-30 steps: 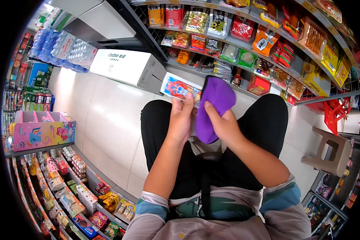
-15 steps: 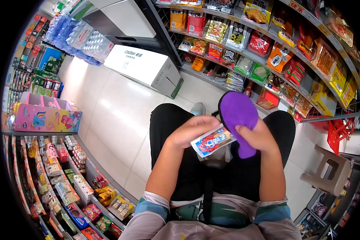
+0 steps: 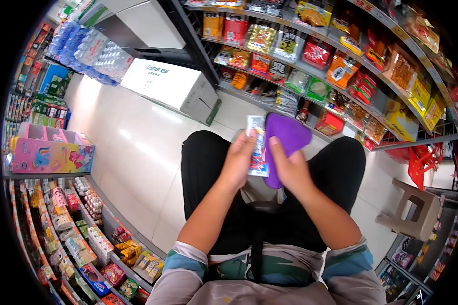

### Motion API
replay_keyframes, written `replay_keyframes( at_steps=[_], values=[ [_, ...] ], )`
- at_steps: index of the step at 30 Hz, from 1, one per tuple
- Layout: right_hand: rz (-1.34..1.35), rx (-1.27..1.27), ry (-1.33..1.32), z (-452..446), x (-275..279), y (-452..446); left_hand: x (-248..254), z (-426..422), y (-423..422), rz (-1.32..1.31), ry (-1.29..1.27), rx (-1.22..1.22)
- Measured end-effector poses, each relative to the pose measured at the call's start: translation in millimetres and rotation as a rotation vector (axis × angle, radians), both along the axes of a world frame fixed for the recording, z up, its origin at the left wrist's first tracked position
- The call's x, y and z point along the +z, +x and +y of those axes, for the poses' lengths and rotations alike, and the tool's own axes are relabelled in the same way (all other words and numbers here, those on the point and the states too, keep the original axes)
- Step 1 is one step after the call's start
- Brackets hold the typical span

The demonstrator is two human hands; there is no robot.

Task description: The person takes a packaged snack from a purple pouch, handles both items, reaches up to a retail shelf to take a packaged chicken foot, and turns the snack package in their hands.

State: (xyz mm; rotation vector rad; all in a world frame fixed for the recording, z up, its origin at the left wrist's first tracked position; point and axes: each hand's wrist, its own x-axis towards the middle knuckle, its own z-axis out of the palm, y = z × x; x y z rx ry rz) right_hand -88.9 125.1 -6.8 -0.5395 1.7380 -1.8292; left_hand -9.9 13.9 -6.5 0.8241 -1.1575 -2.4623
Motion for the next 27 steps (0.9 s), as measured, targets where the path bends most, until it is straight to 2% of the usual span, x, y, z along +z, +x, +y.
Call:
replay_keyframes(
  at_steps=[1,3,4,9,11,13,14,16,19,20,23,27],
  values=[
    [0.212,0.013,0.040,-4.5,-1.3,6.1,0.9,-1.0,-3.1,0.009,0.008,0.085],
    [0.273,0.163,0.110,1.2,16.2,8.3,5.3,-4.9,-0.8,0.016,-0.027,0.100],
    [0.190,0.256,0.205,3.8,21.1,3.9,7.4,-4.8,-1.6,0.011,-0.022,0.113],
    [0.270,0.191,0.204,3.1,27.2,-6.1,10.2,-6.9,-1.9,0.046,0.060,0.067],
    [0.290,0.164,0.239,2.6,22.6,-7.6,17.2,-3.9,-8.0,0.193,0.102,0.159],
    [0.937,0.087,0.341,3.6,5.6,-3.6,16.8,-7.2,-7.0,0.260,0.138,0.145],
    [0.934,0.087,0.344,4.5,0.1,0.4,17.4,-7.8,-6.7,0.298,0.180,0.173],
    [1.067,0.357,0.375,3.7,-3.6,9.8,8.6,-13.1,-5.9,0.350,0.218,0.218],
    [0.956,0.460,0.283,0.4,5.2,20.5,5.9,-27.0,-2.9,0.437,0.178,0.170],
    [0.911,0.475,0.243,-0.4,7.2,23.0,9.5,-24.4,0.3,0.373,0.147,0.242],
    [0.833,0.506,0.089,-3.0,8.9,26.2,10.2,-31.1,1.8,0.360,0.074,0.245],
    [0.900,0.461,0.086,-2.2,-1.0,23.7,11.2,-28.3,0.7,0.334,0.055,0.128]
  ],
)
